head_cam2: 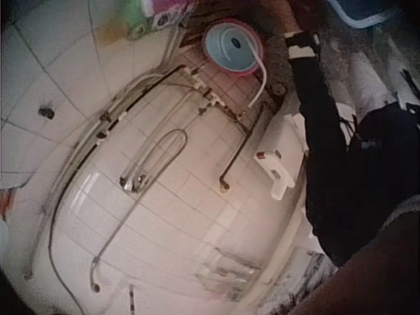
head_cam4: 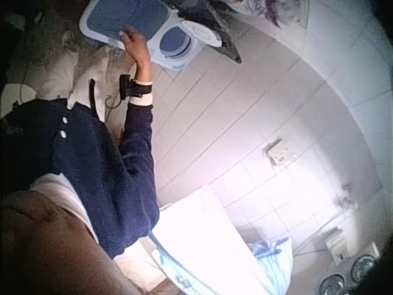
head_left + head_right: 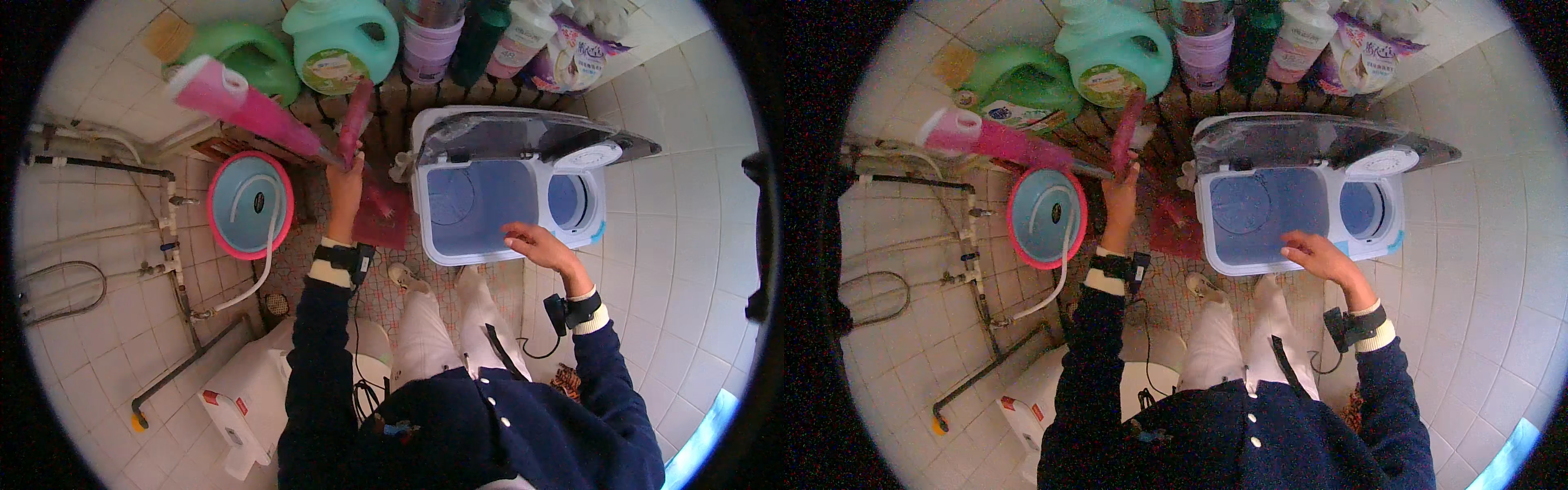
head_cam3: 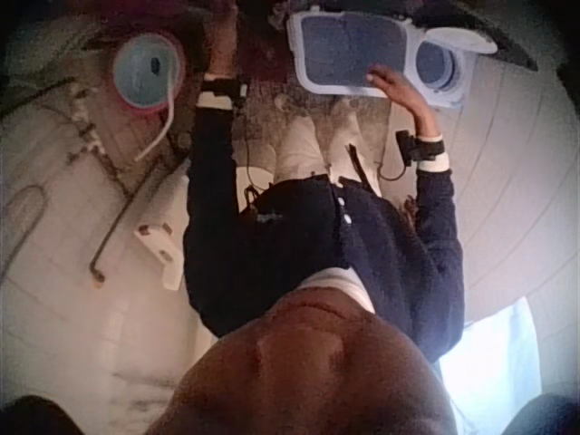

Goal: The person sweeps debris into a dustpan and disposes of it, then moves to the bathroom and rinses the broom and dustpan with a handheld shower hose. They place the cleaned tools against the wall and open the lid of a top-loading washing machine.

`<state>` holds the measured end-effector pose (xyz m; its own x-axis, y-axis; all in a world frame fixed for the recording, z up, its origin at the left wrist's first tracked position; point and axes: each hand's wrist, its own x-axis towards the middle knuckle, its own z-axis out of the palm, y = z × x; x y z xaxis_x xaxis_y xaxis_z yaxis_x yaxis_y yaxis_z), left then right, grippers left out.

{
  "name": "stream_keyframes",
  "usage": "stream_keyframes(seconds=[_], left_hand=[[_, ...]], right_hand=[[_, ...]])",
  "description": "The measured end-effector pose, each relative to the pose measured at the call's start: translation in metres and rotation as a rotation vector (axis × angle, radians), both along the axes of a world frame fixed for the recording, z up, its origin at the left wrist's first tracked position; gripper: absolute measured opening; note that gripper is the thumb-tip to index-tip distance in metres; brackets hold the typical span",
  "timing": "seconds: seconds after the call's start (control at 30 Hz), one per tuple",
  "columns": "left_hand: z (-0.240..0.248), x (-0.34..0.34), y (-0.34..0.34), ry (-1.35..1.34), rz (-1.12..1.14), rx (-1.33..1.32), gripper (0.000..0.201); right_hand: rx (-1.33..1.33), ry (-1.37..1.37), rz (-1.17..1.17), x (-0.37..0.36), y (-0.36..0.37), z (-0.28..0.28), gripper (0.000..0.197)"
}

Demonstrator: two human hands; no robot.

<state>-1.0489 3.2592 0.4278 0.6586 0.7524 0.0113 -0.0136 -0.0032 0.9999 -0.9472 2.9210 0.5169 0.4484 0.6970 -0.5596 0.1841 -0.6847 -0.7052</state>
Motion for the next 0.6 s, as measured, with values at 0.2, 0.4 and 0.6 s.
stream_keyframes(seconds=[0.2, 0.4, 0.6], left_hand=[[0.004, 0.008, 0.004, 0.285, 0.111, 0.004, 0.049], [-0.019, 0.022, -0.005, 0.217, 0.215, 0.121, 0.034], [-0.037, 0.021, 0.007, 0.172, 0.183, 0.220, 0.024]], right_hand=[[-0.010, 0.084, -0.066, -0.004, -0.010, -0.003, 0.033], [-0.044, 0.097, -0.133, -0.003, -0.024, -0.010, 0.035], [-0.046, 0.077, -0.120, -0.004, -0.026, -0.010, 0.036]])
